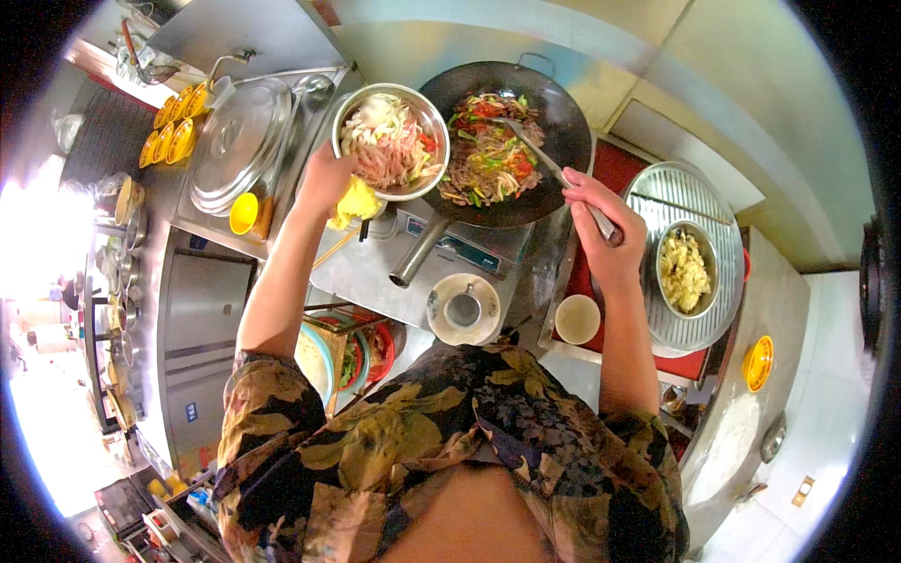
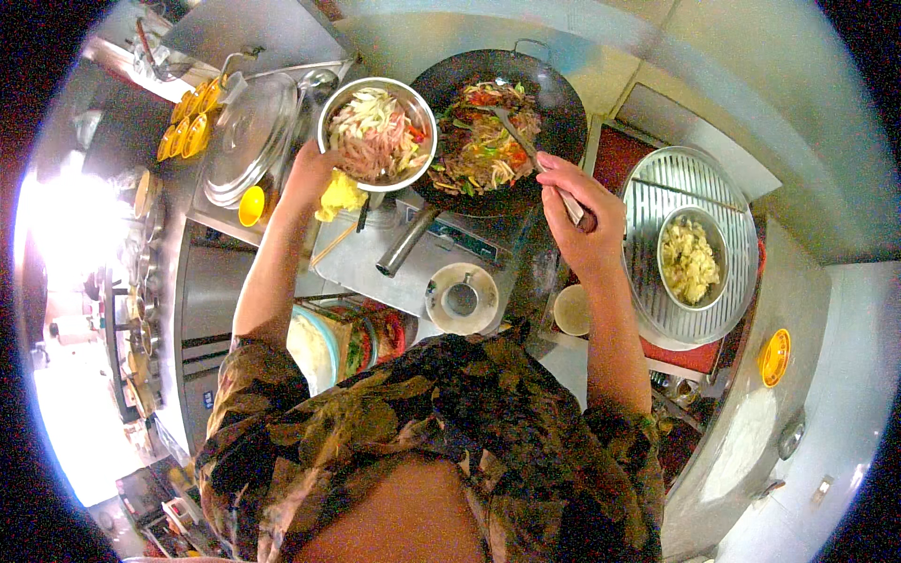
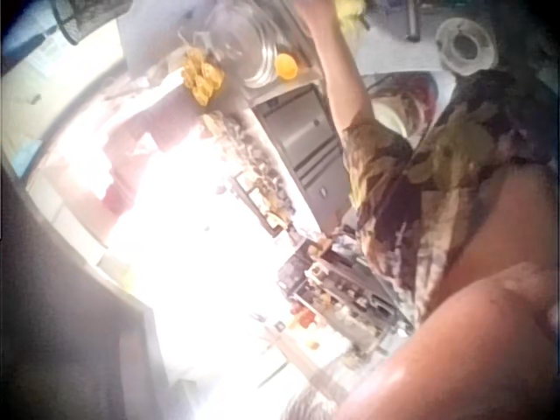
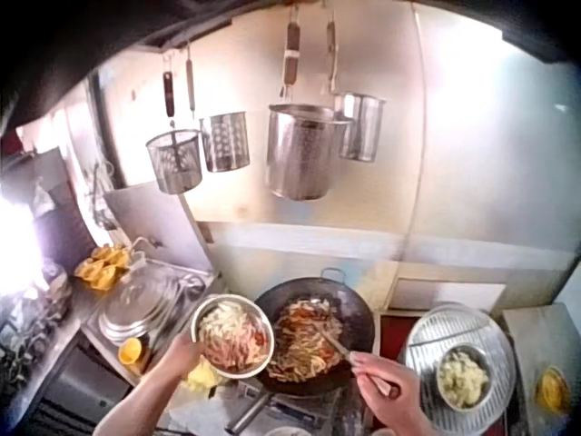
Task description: The person stir-fries meat in a wok using a spatula, adds green peppers and other vegetables from bowls, and seasons the dish with powders and liquids from jars and bottles.
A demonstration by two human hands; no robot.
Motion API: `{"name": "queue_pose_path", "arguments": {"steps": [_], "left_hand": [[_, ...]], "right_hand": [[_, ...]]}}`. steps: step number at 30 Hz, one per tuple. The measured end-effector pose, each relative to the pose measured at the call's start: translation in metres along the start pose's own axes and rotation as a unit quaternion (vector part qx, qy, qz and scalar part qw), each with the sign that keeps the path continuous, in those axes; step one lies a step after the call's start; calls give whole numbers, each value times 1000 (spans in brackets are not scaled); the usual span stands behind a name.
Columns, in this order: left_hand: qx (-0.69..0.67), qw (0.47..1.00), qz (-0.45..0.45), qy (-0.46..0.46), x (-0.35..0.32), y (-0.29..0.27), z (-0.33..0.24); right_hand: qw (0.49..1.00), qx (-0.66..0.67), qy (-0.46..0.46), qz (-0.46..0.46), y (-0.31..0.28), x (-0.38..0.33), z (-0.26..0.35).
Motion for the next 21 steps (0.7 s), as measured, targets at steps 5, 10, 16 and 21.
{"name": "queue_pose_path", "arguments": {"steps": [5, 10, 16, 21], "left_hand": [[288, 954, 6, 87, 31, 56, -31], [484, 869, -4, 105, 47, 123, -50], [679, 704, 33, 205, 37, 184, -52], [671, 689, 40, 272, 35, 189, -60]], "right_hand": [[998, -7, 4, -57, -20, -12, -3], [997, -14, 14, -74, -25, -28, -11], [994, -47, -13, -100, -29, -45, -14], [993, -53, -10, -108, -30, -55, -18]]}}
Point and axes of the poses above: each hand's wrist, its own x-axis towards the middle knuckle, its own y-axis out of the palm, z = x × y, the point moved 4 cm from there along x, towards the middle knuckle, and after that the axes turned 9 degrees about -x, right-handed, at the moved point
